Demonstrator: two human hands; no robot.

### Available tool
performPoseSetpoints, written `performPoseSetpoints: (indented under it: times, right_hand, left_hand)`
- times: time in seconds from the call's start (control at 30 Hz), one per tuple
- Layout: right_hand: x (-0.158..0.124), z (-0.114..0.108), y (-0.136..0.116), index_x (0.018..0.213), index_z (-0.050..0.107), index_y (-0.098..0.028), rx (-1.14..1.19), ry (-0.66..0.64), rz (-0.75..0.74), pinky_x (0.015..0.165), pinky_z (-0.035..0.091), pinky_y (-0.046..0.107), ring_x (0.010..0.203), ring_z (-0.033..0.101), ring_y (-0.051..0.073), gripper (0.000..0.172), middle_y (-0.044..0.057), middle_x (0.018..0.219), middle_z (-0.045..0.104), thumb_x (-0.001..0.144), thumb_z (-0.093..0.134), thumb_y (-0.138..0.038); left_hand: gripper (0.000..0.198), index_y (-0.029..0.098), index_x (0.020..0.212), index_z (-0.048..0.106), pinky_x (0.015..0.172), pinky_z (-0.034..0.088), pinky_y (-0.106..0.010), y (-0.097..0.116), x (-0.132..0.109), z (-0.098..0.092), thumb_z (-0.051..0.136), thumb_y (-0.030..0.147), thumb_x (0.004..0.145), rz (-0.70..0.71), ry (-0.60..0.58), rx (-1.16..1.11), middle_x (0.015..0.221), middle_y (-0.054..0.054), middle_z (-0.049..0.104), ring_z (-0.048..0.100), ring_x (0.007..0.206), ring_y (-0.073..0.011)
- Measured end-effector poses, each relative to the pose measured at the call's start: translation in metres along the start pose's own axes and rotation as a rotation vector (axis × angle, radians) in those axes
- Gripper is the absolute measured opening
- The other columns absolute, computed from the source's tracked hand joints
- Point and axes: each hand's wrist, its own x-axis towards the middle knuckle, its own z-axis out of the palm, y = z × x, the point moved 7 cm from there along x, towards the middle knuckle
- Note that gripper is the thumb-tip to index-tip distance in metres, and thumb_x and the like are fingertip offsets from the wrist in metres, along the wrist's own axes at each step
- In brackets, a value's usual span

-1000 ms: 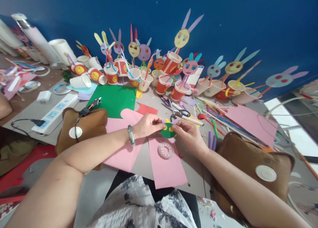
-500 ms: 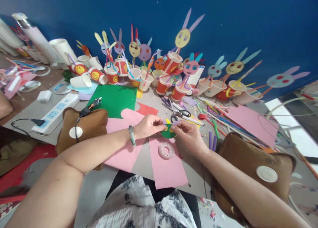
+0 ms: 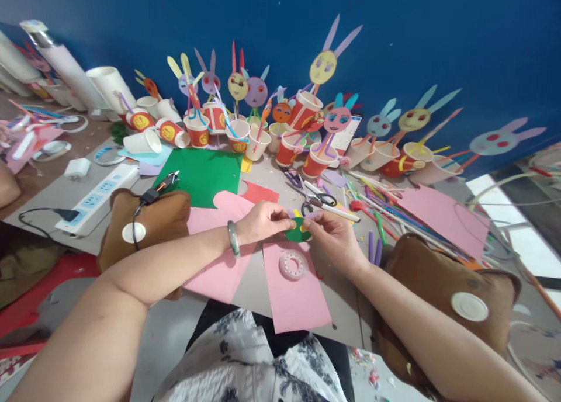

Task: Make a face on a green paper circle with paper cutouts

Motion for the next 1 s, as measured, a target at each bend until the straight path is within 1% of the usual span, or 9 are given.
performPoseSetpoints:
  times: [0.2, 0.37, 0.43, 0.63, 0.73, 0.8, 0.87, 0.93, 1.0]
  right_hand:
    - [0.001, 0.000, 0.000, 0.074, 0.066, -0.020, -0.059, -0.003, 0.012, 0.063, 0.047, 0.027, 0.063, 0.057, 0.013, 0.022, 0.001, 0.069, 0.066, 0.081, 0.071, -0.040]
    - [0.000, 0.000, -0.004, 0.076, 0.066, -0.020, -0.064, 0.001, -0.019, 0.064, 0.048, 0.029, 0.065, 0.059, 0.015, 0.023, 0.001, 0.071, 0.066, 0.081, 0.071, -0.042]
    - [-0.001, 0.000, -0.005, 0.076, 0.065, -0.021, -0.085, 0.003, -0.035, 0.064, 0.048, 0.029, 0.065, 0.058, 0.015, 0.024, 0.001, 0.071, 0.065, 0.082, 0.069, -0.044]
    - [-0.002, -0.001, -0.009, 0.074, 0.065, -0.021, -0.179, -0.010, -0.076, 0.066, 0.047, 0.030, 0.067, 0.059, 0.016, 0.027, 0.001, 0.071, 0.066, 0.082, 0.070, -0.046]
    - [0.000, -0.007, -0.012, 0.079, 0.067, -0.022, -0.201, 0.026, -0.089, 0.067, 0.048, 0.033, 0.067, 0.060, 0.019, 0.030, 0.003, 0.073, 0.068, 0.086, 0.065, -0.051]
    - [0.003, -0.014, -0.014, 0.082, 0.067, -0.023, -0.265, 0.089, -0.125, 0.071, 0.049, 0.036, 0.072, 0.062, 0.021, 0.030, 0.005, 0.077, 0.070, 0.089, 0.061, -0.050]
    - [0.006, -0.017, -0.015, 0.083, 0.068, -0.023, -0.378, 0.121, -0.171, 0.075, 0.048, 0.038, 0.076, 0.063, 0.022, 0.026, 0.006, 0.081, 0.071, 0.089, 0.060, -0.046]
    - [0.008, -0.014, -0.014, 0.084, 0.068, -0.022, -0.524, 0.095, -0.216, 0.076, 0.045, 0.038, 0.077, 0.063, 0.023, 0.021, 0.006, 0.081, 0.071, 0.087, 0.062, -0.041]
    - [0.009, -0.009, -0.013, 0.086, 0.069, -0.021, -0.674, 0.043, -0.258, 0.079, 0.042, 0.039, 0.080, 0.063, 0.023, 0.020, 0.006, 0.082, 0.072, 0.084, 0.065, -0.040]
  left_hand:
    - [0.027, 0.015, 0.067, 0.058, 0.054, 0.039, -0.021, 0.004, -0.001, -0.002, 0.070, 0.034, 0.080, 0.042, 0.032, 0.009, 0.057, 0.003, 0.055, 0.049, 0.054, -0.0072]
    - [0.029, 0.014, 0.068, 0.058, 0.054, 0.041, -0.022, 0.003, -0.001, -0.001, 0.071, 0.038, 0.079, 0.030, 0.023, -0.007, 0.060, 0.001, 0.060, 0.054, 0.057, -0.0088]
    - [0.028, 0.014, 0.069, 0.058, 0.053, 0.041, -0.021, 0.003, -0.001, -0.001, 0.071, 0.037, 0.079, 0.043, 0.036, 0.003, 0.061, 0.001, 0.060, 0.054, 0.058, -0.0089]
    - [0.024, 0.014, 0.067, 0.058, 0.051, 0.037, -0.020, 0.009, -0.003, -0.002, 0.067, 0.031, 0.081, 0.096, 0.056, 0.035, 0.058, 0.003, 0.056, 0.049, 0.054, -0.0068]
    - [0.024, 0.015, 0.065, 0.056, 0.053, 0.040, -0.020, 0.011, -0.001, -0.012, 0.067, 0.030, 0.081, 0.113, 0.139, 0.006, 0.059, 0.002, 0.057, 0.051, 0.055, -0.0069]
    - [0.023, 0.014, 0.067, 0.057, 0.055, 0.043, -0.020, 0.010, 0.001, -0.021, 0.067, 0.030, 0.080, 0.119, 0.224, -0.033, 0.061, 0.002, 0.059, 0.054, 0.056, -0.0073]
    - [0.023, 0.015, 0.069, 0.058, 0.055, 0.044, -0.020, 0.006, 0.002, -0.027, 0.067, 0.032, 0.081, 0.097, 0.282, -0.079, 0.061, 0.002, 0.059, 0.055, 0.056, -0.0078]
    - [0.025, 0.015, 0.070, 0.057, 0.053, 0.043, -0.020, 0.001, 0.003, -0.029, 0.067, 0.034, 0.082, 0.061, 0.302, -0.106, 0.059, 0.002, 0.058, 0.055, 0.054, -0.0080]
    - [0.026, 0.016, 0.070, 0.056, 0.051, 0.042, -0.020, -0.002, 0.004, -0.028, 0.067, 0.036, 0.082, 0.040, 0.293, -0.107, 0.058, 0.003, 0.057, 0.055, 0.053, -0.0081]
